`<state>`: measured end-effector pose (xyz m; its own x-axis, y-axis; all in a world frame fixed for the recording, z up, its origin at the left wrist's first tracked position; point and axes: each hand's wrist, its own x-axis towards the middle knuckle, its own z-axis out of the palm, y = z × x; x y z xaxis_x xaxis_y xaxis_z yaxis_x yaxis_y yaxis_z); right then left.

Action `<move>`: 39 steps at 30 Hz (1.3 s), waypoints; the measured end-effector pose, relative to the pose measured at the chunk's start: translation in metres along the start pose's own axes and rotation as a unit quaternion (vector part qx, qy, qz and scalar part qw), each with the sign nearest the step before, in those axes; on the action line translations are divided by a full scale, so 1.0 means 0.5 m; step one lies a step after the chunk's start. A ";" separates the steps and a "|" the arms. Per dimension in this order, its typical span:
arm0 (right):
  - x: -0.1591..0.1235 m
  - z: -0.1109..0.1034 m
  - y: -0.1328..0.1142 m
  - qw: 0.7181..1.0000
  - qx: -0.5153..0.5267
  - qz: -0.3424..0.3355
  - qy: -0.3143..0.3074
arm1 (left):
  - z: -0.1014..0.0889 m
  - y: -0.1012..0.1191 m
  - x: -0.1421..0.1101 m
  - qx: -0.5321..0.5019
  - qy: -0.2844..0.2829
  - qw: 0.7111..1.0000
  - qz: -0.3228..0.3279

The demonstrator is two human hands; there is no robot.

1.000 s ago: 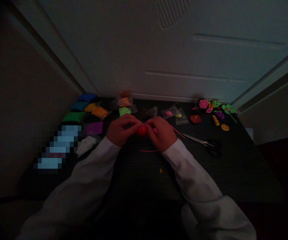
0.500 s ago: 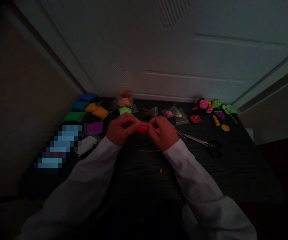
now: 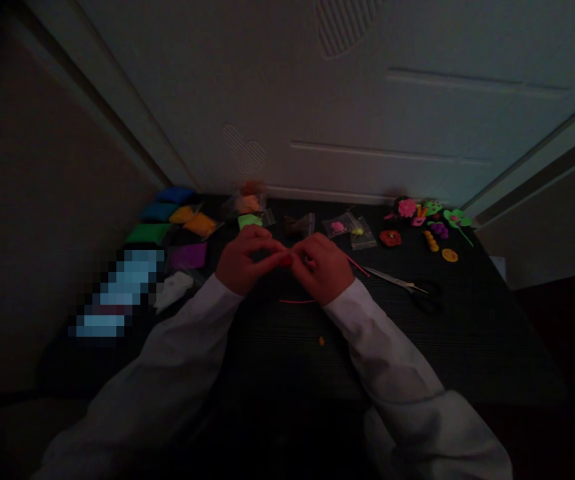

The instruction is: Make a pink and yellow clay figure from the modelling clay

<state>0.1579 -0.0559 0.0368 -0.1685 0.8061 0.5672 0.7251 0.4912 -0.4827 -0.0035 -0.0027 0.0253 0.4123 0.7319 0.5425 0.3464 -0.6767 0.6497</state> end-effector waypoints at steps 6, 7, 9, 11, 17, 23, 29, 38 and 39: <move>-0.001 0.001 -0.002 1.000 -0.003 -0.006 -0.005 | 0.004 0.004 -0.001 0.010 0.014 1.000 0.026; -0.001 0.001 -0.002 1.000 -0.003 -0.007 -0.005 | 0.005 0.004 -0.002 0.010 0.017 0.999 0.031; 0.000 0.001 -0.003 1.000 -0.004 -0.008 -0.004 | 0.006 0.004 -0.002 0.009 0.027 0.999 0.041; 0.000 0.001 -0.002 1.000 -0.006 -0.008 -0.004 | 0.007 0.002 -0.002 0.007 0.036 0.998 0.042; -0.001 0.000 0.003 1.000 -0.011 -0.001 -0.003 | 0.005 -0.006 0.000 -0.025 0.052 0.998 0.002; -0.002 -0.006 0.006 1.000 -0.011 0.024 -0.001 | 0.001 -0.013 0.003 -0.038 0.073 0.996 0.031; -0.001 -0.011 0.006 0.996 0.013 0.083 0.008 | -0.004 -0.017 0.004 -0.042 0.067 0.996 0.031; 0.000 -0.016 0.008 0.981 0.110 0.163 -0.001 | -0.032 -0.022 0.010 -0.185 -0.035 0.979 -0.082; 0.003 -0.018 0.007 0.980 0.118 0.163 -0.004 | -0.035 -0.024 0.012 -0.184 -0.022 0.979 -0.087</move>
<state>0.1663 -0.0558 0.0418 0.0400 0.9348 0.3528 0.5668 0.2696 -0.7785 -0.0199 0.0112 0.0302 0.4128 0.8242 0.3876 0.0911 -0.4608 0.8828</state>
